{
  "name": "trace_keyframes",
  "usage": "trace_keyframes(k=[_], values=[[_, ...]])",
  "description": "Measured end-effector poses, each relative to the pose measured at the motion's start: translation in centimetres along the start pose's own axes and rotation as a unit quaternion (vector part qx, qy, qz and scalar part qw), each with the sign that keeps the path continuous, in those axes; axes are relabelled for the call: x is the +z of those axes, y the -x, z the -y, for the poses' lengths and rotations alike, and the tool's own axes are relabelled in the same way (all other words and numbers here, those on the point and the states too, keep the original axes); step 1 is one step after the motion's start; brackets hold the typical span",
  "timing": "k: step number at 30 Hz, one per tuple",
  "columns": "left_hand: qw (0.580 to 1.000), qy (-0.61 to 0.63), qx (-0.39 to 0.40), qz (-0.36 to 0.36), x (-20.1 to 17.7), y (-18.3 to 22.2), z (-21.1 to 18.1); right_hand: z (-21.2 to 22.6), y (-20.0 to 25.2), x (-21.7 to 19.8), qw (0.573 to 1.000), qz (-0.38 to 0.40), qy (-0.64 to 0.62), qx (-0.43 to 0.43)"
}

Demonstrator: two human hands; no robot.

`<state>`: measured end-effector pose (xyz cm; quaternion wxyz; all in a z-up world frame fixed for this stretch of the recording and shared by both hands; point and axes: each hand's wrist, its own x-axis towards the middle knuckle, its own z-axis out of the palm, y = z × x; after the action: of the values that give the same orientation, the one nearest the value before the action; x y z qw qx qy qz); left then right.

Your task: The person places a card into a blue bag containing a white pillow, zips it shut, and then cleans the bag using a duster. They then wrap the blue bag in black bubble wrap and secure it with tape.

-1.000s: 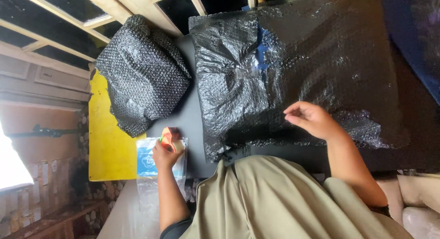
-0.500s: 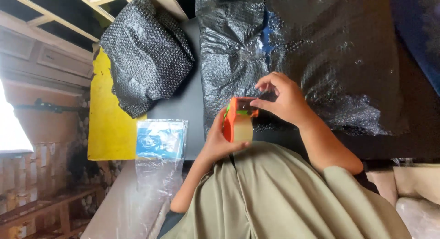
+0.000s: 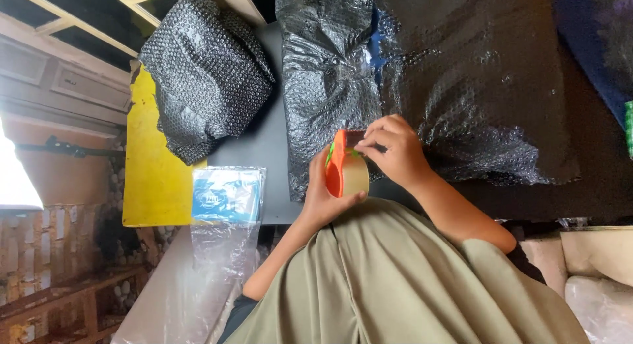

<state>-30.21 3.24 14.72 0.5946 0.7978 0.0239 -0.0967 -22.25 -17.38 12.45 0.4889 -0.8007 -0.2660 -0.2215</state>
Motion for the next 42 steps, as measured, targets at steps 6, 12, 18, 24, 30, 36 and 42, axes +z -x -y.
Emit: trace_keyframes(k=[6,12,18,24,30,36,42], values=[[0.954,-0.108,0.240,-0.146,0.7,-1.3,6.4,-1.5,1.4,2.4,0.995,-0.038,0.085,-0.022],[0.915,-0.159,0.326,-0.176,0.3,-1.4,7.5,1.9,0.8,2.0,0.987,0.004,0.161,0.009],[0.979,-0.047,0.159,-0.119,-0.5,-0.8,11.8,4.5,-0.3,-0.4,0.951,0.067,-0.184,0.241],[0.992,-0.009,0.112,0.059,-1.3,0.9,7.1,3.1,0.2,-1.2,0.939,0.104,-0.154,0.290],[0.988,0.001,0.130,0.079,-2.0,1.3,5.3,6.0,-1.2,-4.8,0.957,0.083,-0.132,0.244],[0.993,0.026,0.097,0.060,-2.3,1.2,4.1,5.9,-3.3,-8.8,0.965,0.016,-0.151,0.213],[0.988,0.019,0.134,0.081,-2.0,0.8,0.3,4.7,-4.4,-8.4,0.963,-0.002,-0.181,0.202]])
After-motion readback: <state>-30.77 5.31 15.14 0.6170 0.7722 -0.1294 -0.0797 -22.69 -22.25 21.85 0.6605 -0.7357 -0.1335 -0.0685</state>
